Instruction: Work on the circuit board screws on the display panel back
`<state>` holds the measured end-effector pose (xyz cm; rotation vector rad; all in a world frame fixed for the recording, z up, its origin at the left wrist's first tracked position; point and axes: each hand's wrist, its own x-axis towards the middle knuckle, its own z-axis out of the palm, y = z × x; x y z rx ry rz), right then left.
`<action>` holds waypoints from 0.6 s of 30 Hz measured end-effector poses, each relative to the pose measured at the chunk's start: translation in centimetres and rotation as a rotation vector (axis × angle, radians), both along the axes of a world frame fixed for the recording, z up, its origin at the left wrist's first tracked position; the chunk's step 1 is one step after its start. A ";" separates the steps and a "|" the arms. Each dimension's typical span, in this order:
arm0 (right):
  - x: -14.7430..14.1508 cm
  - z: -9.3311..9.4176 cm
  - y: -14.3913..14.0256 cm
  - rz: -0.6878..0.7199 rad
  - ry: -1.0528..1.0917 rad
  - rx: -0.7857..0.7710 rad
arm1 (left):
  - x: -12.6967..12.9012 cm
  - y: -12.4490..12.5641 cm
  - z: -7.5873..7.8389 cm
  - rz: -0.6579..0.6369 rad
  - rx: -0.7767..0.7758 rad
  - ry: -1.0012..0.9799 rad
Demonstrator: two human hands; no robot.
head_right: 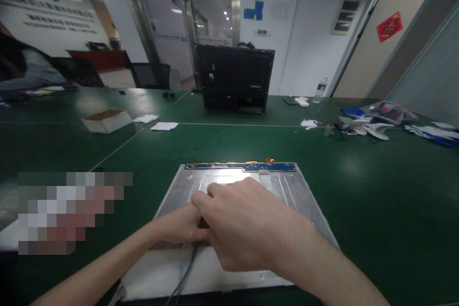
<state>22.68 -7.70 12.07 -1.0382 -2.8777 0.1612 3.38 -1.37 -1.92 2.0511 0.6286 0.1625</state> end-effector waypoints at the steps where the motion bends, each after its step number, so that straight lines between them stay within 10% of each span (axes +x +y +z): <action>1: 0.0 0.1 -0.1 0.003 -0.005 -0.007 | 0.0 0.0 0.0 0.004 -0.005 -0.004; 18: 0.1 -0.2 0.1 -0.031 0.003 0.005 | 0.1 0.0 0.2 0.017 -0.007 0.040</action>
